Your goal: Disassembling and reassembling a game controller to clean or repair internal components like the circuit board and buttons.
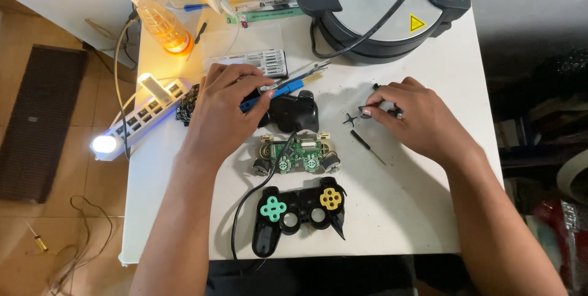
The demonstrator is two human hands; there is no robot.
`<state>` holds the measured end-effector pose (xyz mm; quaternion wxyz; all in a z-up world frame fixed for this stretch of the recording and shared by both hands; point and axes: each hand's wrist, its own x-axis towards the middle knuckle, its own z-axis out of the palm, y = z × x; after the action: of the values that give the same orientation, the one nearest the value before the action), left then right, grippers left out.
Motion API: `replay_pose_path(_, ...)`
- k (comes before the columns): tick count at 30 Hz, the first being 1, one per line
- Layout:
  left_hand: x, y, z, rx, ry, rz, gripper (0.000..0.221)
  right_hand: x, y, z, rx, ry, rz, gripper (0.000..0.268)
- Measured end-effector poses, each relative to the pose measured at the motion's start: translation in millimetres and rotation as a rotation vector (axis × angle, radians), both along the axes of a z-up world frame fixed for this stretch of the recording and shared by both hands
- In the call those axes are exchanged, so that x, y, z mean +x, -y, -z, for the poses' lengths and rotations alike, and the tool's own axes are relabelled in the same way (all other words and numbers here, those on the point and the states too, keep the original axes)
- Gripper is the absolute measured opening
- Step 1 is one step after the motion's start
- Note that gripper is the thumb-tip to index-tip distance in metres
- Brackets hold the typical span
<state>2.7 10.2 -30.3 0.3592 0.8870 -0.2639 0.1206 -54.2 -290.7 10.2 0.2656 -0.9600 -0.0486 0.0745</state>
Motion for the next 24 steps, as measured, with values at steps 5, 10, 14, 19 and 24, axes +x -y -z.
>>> replay_pose_path(5,-1,-1,-2,-0.006,-0.003,0.019,0.009,0,5,-6,0.011,0.005,-0.013,0.014)
replay_pose_path(10,2,-2,1,0.077,0.127,0.092,0.017,1,63,-3,0.007,0.208,0.072,0.023)
replay_pose_path(14,2,2,2,0.071,0.108,0.09,0.015,1,81,-7,-0.013,0.19,0.138,0.019)
replay_pose_path(19,2,0,2,0.061,0.114,0.072,0.014,8,63,-19,-0.075,-0.267,0.28,0.017)
replay_pose_path(24,2,-1,3,0.058,0.1,0.075,0.015,10,46,-3,-0.128,-0.298,0.122,0.016)
